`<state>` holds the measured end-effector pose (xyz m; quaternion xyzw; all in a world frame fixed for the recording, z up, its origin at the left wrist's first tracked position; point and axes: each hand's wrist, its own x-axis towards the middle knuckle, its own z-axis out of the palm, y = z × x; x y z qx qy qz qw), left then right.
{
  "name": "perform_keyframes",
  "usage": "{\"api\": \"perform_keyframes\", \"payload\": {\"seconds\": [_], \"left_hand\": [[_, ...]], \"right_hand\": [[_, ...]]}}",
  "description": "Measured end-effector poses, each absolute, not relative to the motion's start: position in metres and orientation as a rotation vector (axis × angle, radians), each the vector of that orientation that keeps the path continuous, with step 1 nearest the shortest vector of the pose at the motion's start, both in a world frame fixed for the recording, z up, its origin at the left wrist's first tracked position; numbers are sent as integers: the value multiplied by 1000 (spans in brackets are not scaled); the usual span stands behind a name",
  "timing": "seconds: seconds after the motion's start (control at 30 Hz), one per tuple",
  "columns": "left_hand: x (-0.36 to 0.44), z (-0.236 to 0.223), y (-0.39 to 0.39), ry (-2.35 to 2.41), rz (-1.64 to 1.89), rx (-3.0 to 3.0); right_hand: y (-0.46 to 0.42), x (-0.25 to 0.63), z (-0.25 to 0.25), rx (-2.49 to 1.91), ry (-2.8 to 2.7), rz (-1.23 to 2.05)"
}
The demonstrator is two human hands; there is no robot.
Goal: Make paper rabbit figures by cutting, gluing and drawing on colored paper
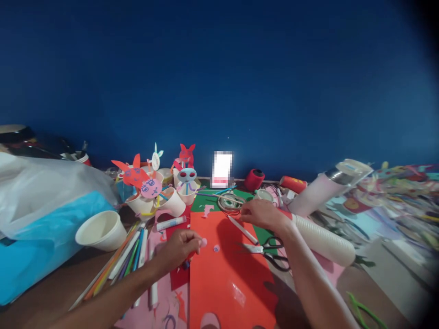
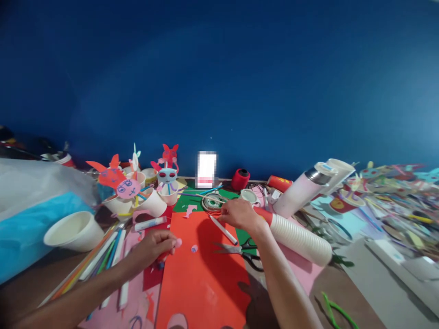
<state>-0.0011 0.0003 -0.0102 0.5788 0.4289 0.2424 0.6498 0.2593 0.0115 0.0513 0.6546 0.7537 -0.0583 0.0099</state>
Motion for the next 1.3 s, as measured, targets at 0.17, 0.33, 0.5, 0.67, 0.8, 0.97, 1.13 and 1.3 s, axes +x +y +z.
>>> {"api": "perform_keyframes", "payload": {"seconds": [0.17,0.33,0.5,0.67,0.8,0.97,1.13,1.3], "left_hand": [[-3,-14,6,940,626,1220],[-7,-7,10,921,750,1022],[-15,3,19,899,828,968],[-23,21,29,835,920,1027],[-31,37,36,780,1022,952],[-46,67,34,731,1125,824],[-52,84,26,724,1171,859],[-47,78,21,722,1031,725]], "right_hand": [[6,250,49,1946,2133,-157],[9,238,43,1914,2114,-183],[8,237,43,1850,2252,-246],[4,221,52,1787,2533,-455],[-7,191,47,1676,2811,-810],[-26,147,12,1722,2842,-606],[-40,123,-14,1720,2741,-477],[-28,136,-12,1886,2737,-671]]}}
